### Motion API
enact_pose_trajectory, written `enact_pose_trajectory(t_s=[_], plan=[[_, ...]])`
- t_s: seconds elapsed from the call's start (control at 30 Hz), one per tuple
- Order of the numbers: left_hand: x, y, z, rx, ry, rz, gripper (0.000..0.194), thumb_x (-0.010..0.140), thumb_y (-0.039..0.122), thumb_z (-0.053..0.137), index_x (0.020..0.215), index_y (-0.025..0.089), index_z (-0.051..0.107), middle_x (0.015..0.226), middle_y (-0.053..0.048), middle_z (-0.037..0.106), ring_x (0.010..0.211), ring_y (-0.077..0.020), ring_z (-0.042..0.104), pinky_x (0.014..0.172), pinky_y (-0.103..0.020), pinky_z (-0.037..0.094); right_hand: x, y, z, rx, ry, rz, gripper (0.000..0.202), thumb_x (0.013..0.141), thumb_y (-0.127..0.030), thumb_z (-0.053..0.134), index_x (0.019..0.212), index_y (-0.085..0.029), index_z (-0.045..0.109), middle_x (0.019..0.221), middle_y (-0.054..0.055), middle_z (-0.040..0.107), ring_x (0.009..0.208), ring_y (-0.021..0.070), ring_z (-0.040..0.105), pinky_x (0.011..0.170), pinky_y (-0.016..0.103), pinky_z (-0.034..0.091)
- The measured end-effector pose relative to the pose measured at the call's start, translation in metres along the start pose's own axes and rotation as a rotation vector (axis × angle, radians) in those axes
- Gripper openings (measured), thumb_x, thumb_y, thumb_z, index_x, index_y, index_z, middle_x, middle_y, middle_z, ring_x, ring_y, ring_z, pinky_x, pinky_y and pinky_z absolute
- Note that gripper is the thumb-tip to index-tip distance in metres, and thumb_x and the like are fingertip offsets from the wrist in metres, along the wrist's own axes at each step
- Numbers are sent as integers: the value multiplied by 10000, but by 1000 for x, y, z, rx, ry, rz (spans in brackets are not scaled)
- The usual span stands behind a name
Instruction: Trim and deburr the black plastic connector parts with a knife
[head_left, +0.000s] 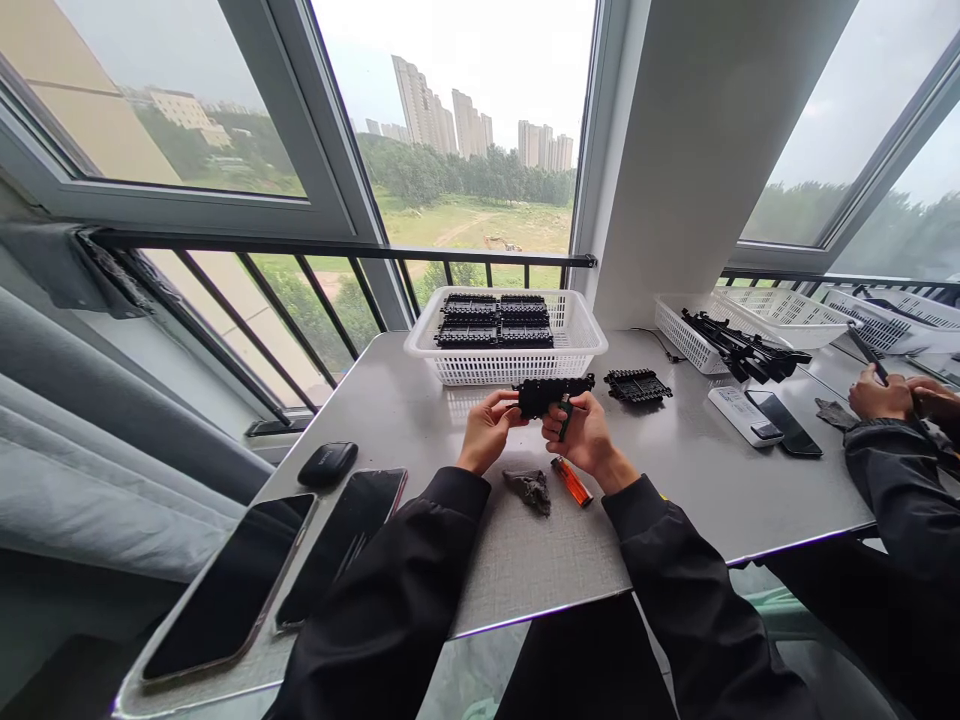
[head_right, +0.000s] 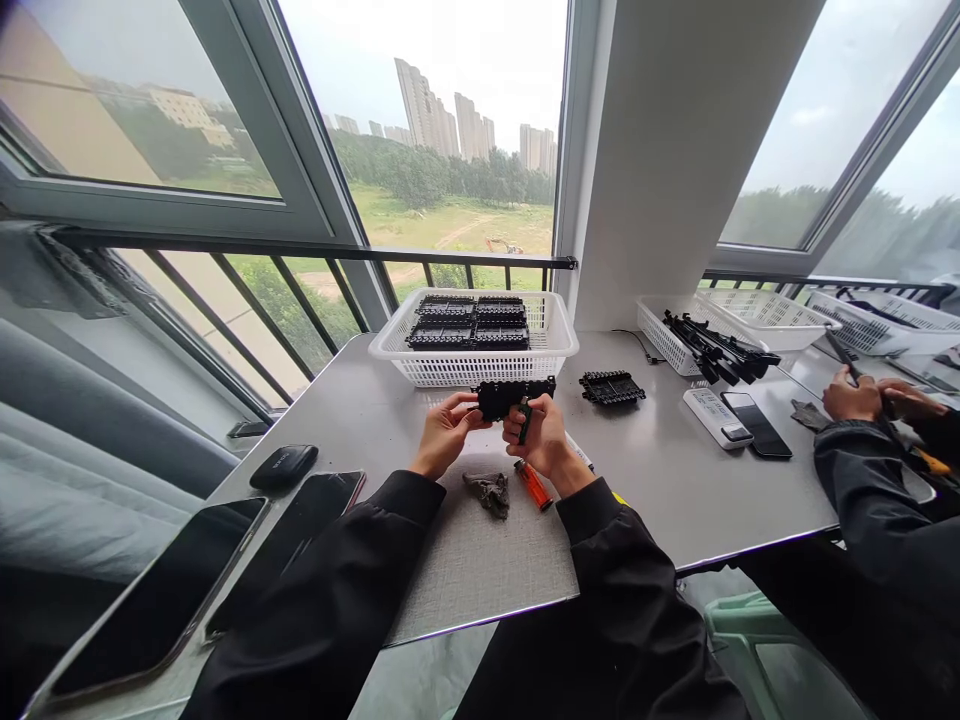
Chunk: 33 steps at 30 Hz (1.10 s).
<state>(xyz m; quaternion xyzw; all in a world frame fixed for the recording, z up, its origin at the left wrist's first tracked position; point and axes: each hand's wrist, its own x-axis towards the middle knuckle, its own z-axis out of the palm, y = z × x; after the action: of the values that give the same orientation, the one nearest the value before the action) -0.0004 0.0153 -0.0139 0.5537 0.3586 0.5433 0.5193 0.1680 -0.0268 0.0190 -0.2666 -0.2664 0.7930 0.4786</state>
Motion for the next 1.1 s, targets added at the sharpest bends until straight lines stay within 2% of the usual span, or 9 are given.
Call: enact_pose_trajectory(t_s=[0.17,0.43,0.63,0.9,1.1], plan=[[1,1,-1,6,34,10,308,688,342,733,914,157,632,767,-28,725,712,-198,706,754,-406,613,-3,-6,-4,22,8,-31,214,708,-409,406,624,-222,346,602,-24,309,518,121,286,409,215,207],[1,2,-2,6,68,10,316,684,346,744,910,156,632,726,-20,710,691,-198,703,757,-422,614,-5,-9,-4,22,98,-148,247,730,-441,382,617,-226,334,607,-31,282,520,125,274,415,220,215],[1,2,-2,-7,54,18,303,694,343,732,910,161,623,761,-26,711,732,-205,705,768,-427,611,-6,-7,-1,24,31,-102,293,763,-481,398,641,-216,380,605,-36,283,513,114,265,412,211,200],[1,2,-2,2,60,21,310,699,348,729,923,164,620,746,-23,707,718,-202,704,775,-431,610,-5,-10,-6,18,142,-95,235,720,-414,387,601,-225,317,571,-49,253,478,102,213,392,200,162],[1,1,-1,4,66,25,309,696,347,727,922,164,624,731,-18,701,701,-196,700,768,-426,611,-4,-10,-5,11,159,-112,232,716,-416,389,602,-227,317,574,-48,259,478,103,227,390,196,168]])
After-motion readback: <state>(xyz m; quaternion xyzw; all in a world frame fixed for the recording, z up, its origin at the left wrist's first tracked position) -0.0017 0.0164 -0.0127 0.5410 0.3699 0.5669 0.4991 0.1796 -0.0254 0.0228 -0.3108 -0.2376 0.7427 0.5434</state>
